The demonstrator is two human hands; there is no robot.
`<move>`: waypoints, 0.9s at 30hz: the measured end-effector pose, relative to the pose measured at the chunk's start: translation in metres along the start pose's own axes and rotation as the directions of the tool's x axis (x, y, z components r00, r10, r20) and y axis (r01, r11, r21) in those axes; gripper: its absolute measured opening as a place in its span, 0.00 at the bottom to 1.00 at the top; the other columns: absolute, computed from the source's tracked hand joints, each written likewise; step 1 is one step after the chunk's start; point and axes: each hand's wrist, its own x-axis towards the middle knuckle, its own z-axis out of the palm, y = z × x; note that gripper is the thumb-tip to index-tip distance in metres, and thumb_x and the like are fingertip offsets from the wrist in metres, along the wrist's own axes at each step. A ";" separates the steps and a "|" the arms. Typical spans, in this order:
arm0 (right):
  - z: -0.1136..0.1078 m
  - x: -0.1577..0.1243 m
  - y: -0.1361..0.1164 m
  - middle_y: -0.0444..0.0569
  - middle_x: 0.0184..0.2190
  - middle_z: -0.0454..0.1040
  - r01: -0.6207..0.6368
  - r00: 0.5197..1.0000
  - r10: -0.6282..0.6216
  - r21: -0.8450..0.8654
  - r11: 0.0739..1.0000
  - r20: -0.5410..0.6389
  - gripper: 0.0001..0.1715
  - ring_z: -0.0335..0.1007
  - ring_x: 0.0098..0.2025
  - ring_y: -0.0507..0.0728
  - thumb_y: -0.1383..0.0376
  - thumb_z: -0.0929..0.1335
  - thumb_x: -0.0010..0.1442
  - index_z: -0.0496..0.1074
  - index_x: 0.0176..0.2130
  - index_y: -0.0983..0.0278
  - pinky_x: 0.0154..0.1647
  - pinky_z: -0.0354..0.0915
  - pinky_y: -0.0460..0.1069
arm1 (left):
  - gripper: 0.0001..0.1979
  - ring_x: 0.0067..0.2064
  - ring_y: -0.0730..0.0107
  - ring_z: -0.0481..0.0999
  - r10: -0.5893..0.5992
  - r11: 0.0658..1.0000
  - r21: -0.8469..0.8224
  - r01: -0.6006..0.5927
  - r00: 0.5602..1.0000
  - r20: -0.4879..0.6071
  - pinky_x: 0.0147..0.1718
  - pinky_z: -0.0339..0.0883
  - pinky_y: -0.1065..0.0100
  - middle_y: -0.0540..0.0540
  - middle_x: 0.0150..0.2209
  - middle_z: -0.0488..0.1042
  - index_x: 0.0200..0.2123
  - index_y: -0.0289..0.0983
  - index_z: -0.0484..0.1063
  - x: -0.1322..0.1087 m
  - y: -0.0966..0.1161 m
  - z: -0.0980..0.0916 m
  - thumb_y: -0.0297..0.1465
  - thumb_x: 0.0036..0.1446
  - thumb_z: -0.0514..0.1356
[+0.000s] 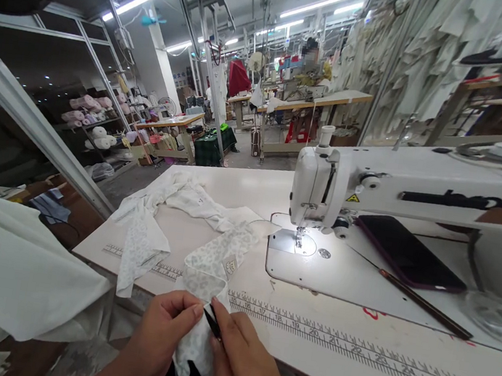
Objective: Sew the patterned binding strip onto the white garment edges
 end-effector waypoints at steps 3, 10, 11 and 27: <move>-0.003 0.001 -0.005 0.51 0.45 0.74 -0.015 1.000 0.015 0.003 1.000 -0.015 0.28 0.75 0.45 0.59 0.66 0.60 0.66 0.57 0.64 0.54 0.42 0.75 0.50 | 0.16 0.25 0.77 0.65 -0.007 1.000 -0.002 0.007 1.000 0.007 0.25 0.58 0.74 0.49 0.23 0.72 0.26 0.31 0.76 0.001 -0.002 -0.001 0.40 0.48 0.68; 0.014 -0.006 0.024 0.51 0.42 0.74 0.103 0.993 -0.101 -0.048 0.993 0.059 0.37 0.76 0.39 0.55 0.75 0.58 0.63 0.49 0.67 0.54 0.40 0.74 0.49 | 0.17 0.24 0.75 0.66 -0.053 0.997 -0.054 0.054 0.998 0.023 0.25 0.59 0.73 0.48 0.23 0.72 0.26 0.31 0.75 0.000 0.000 0.003 0.41 0.46 0.69; 0.015 -0.006 0.026 0.51 0.43 0.74 0.116 0.992 -0.112 -0.060 0.991 0.065 0.39 0.76 0.39 0.55 0.75 0.58 0.62 0.47 0.67 0.54 0.40 0.74 0.49 | 0.17 0.24 0.75 0.66 -0.054 0.997 -0.053 0.055 0.998 0.026 0.25 0.59 0.73 0.48 0.23 0.72 0.26 0.31 0.75 -0.001 0.001 0.003 0.41 0.46 0.69; 0.000 -0.005 0.016 0.52 0.46 0.75 0.031 0.996 -0.028 -0.027 0.999 0.089 0.33 0.76 0.43 0.56 0.73 0.58 0.64 0.55 0.65 0.55 0.44 0.73 0.50 | 0.14 0.29 0.70 0.70 -0.050 0.998 -0.022 0.053 0.993 0.103 0.30 0.62 0.71 0.46 0.26 0.75 0.32 0.32 0.79 -0.002 0.004 0.000 0.38 0.51 0.67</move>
